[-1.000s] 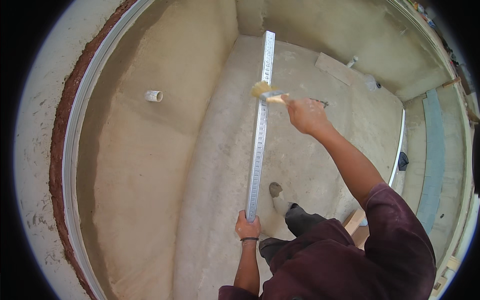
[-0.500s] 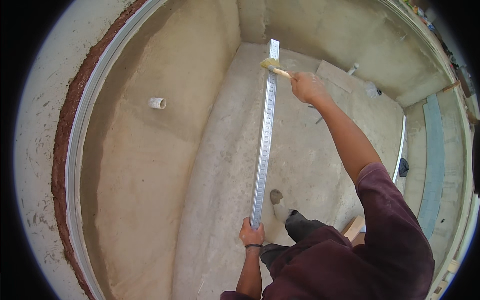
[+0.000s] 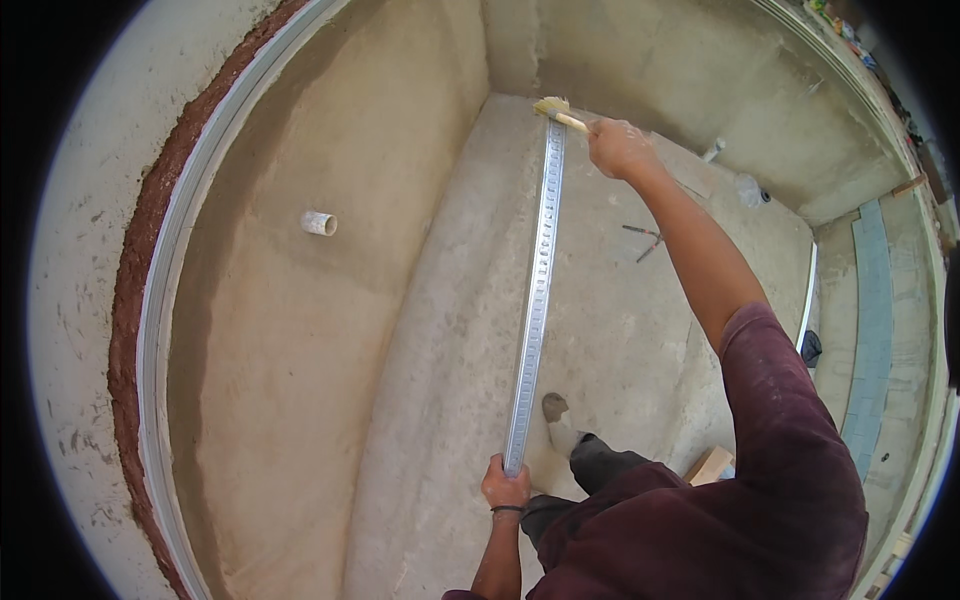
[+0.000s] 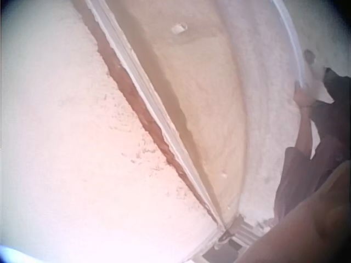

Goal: The person uses a trowel to scrape debris from a metal corner profile, wipes it with their hand, applies liquid with a brush, and wipes it again.

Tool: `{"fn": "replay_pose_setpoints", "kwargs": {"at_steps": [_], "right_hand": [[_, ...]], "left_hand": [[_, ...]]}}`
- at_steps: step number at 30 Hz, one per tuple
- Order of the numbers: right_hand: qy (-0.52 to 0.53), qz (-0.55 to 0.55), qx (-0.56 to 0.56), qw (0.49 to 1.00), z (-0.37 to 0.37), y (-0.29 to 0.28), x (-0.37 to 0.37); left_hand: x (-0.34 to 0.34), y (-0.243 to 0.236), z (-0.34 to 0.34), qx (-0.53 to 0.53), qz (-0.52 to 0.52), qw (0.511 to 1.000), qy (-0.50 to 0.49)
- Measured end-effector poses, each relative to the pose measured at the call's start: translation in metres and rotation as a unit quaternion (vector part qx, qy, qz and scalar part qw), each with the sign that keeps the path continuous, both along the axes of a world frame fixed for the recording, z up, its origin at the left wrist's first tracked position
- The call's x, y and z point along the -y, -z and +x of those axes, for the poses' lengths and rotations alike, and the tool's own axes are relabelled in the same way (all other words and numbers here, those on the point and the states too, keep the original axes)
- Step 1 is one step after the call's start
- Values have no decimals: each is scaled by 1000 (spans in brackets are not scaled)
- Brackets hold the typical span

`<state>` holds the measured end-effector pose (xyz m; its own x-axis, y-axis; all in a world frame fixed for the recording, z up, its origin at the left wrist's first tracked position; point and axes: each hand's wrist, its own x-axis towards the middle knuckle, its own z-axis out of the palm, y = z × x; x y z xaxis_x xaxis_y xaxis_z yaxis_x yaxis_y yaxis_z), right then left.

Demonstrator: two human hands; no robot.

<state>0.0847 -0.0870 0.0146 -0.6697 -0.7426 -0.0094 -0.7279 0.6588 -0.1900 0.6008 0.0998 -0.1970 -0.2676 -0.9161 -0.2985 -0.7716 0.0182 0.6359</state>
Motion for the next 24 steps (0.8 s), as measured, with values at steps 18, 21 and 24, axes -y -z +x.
{"fn": "replay_pose_setpoints", "kwargs": {"at_steps": [18, 21, 24], "right_hand": [[-157, 130, 83, 975, 103, 35, -86], [-174, 165, 92, 966, 103, 27, -90], [-64, 37, -4, 997, 10, 21, -17]], "left_hand": [[-13, 11, -2, 38, -56, 997, -27], [-12, 13, -2, 43, -74, 996, -24], [-13, 4, -10, 37, -92, 995, -11]]}}
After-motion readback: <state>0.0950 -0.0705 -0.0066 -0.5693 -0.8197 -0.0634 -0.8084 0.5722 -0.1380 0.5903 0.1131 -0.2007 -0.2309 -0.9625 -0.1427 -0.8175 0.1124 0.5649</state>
